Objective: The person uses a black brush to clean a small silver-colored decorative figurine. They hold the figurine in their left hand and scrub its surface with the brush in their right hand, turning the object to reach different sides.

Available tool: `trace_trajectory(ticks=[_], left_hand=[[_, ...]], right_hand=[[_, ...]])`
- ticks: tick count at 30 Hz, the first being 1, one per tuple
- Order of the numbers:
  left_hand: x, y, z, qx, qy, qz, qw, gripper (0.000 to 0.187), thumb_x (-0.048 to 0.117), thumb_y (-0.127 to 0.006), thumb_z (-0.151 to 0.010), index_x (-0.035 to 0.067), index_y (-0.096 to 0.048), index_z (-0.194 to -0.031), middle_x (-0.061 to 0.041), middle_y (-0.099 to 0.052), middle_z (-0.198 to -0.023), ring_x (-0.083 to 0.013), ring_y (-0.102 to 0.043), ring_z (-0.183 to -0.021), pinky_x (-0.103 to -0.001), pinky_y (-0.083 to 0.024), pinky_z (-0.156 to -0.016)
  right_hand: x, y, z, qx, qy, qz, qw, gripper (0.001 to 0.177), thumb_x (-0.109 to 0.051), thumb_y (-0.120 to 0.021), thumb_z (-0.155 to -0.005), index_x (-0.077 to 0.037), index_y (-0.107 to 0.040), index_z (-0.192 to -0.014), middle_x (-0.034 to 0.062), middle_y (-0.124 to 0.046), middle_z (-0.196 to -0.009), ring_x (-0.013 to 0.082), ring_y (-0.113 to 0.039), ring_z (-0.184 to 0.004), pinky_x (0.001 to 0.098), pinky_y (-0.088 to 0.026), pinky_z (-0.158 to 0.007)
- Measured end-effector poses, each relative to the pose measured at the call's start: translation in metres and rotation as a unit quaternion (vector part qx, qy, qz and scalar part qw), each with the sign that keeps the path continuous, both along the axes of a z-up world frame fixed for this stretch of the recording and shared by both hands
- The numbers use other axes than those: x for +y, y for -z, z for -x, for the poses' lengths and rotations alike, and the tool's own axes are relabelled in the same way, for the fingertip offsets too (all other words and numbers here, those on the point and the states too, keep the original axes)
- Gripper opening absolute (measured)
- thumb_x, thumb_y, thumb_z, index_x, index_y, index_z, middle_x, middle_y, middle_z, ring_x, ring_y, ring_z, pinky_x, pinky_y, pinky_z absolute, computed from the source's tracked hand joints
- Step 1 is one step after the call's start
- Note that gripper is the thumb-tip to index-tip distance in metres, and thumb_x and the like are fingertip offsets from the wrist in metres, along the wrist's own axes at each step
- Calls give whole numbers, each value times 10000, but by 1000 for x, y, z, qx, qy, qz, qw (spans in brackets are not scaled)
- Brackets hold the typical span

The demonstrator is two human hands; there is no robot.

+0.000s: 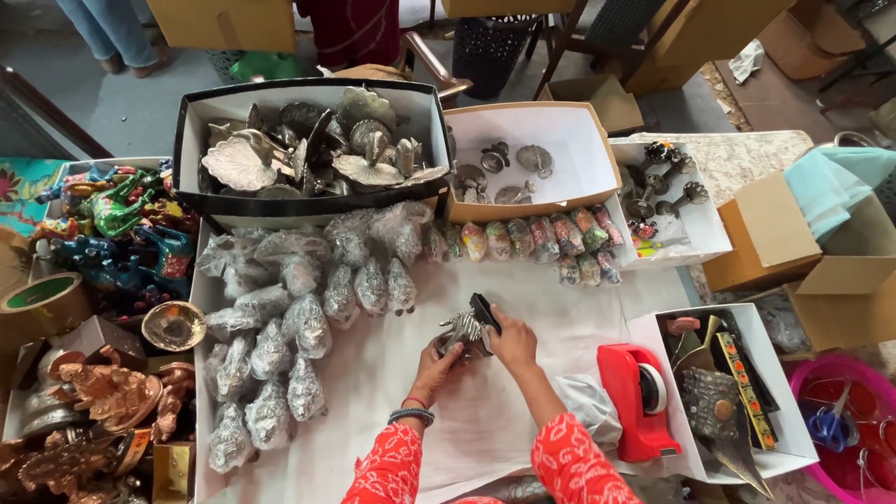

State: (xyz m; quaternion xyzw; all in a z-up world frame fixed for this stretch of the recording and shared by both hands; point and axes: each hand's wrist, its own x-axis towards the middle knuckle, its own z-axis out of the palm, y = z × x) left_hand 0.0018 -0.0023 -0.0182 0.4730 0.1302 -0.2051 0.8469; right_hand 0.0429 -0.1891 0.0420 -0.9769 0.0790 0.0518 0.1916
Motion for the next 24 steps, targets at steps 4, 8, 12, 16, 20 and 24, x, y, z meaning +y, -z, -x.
trace_trajectory(ticks=[4,8,12,16,20,24], left_hand=[[-1,-3,2,-7,-4,0,1000,513,239,-773,-898,-5,-596,-1313,-88,-731,-1122,-149,-699,-937,-311,-595,-839],[-1,-12,1,-2,-24,-16,1000,519,247,-776,-884,-8,-602,-1300,-82,-740,-1119,-149,-710,-926,-305,-593,-837],[0,-4,2,-5,-16,-14,1000,517,257,-782,-888,-29,-611,-1284,-94,-740,-1088,-168,-705,-900,-306,-592,-827],[-2,2,2,-5,-12,-13,1000,514,255,-792,-889,-9,-607,-1289,-79,-734,-1095,-165,-689,-898,-304,-582,-827],[-2,-1,2,-9,-21,-13,1000,513,260,-784,-877,12,-608,-1290,-63,-736,-1118,-139,-701,-962,-302,-587,-841],[-1,1,3,-18,-22,-25,999,517,265,-786,-883,-3,-618,-1292,-71,-734,-1120,-144,-696,-976,-300,-585,-864]], right_hand=[[0,-3,-19,-27,-37,25,999,509,-267,-729,-797,-191,-687,-1299,157,-744,-1069,393,-705,-965,489,-552,-863],[8,-17,-4,47,-53,89,993,465,-232,-662,-859,-180,-675,-1321,159,-751,-1011,377,-720,-953,486,-564,-866],[10,-31,-9,74,-22,83,994,426,-236,-664,-863,-186,-711,-1283,165,-751,-1032,374,-723,-985,477,-564,-898],[-5,-19,-30,53,-43,27,997,437,-251,-738,-790,-198,-751,-1223,158,-751,-1070,351,-706,-1049,457,-546,-937],[-5,-19,-5,34,-35,-28,998,489,-288,-759,-804,-184,-709,-1279,167,-748,-1104,359,-702,-1053,442,-541,-948],[12,-45,21,60,-22,-6,998,534,-309,-727,-825,-222,-660,-1348,162,-743,-1092,360,-703,-1029,454,-542,-925]])
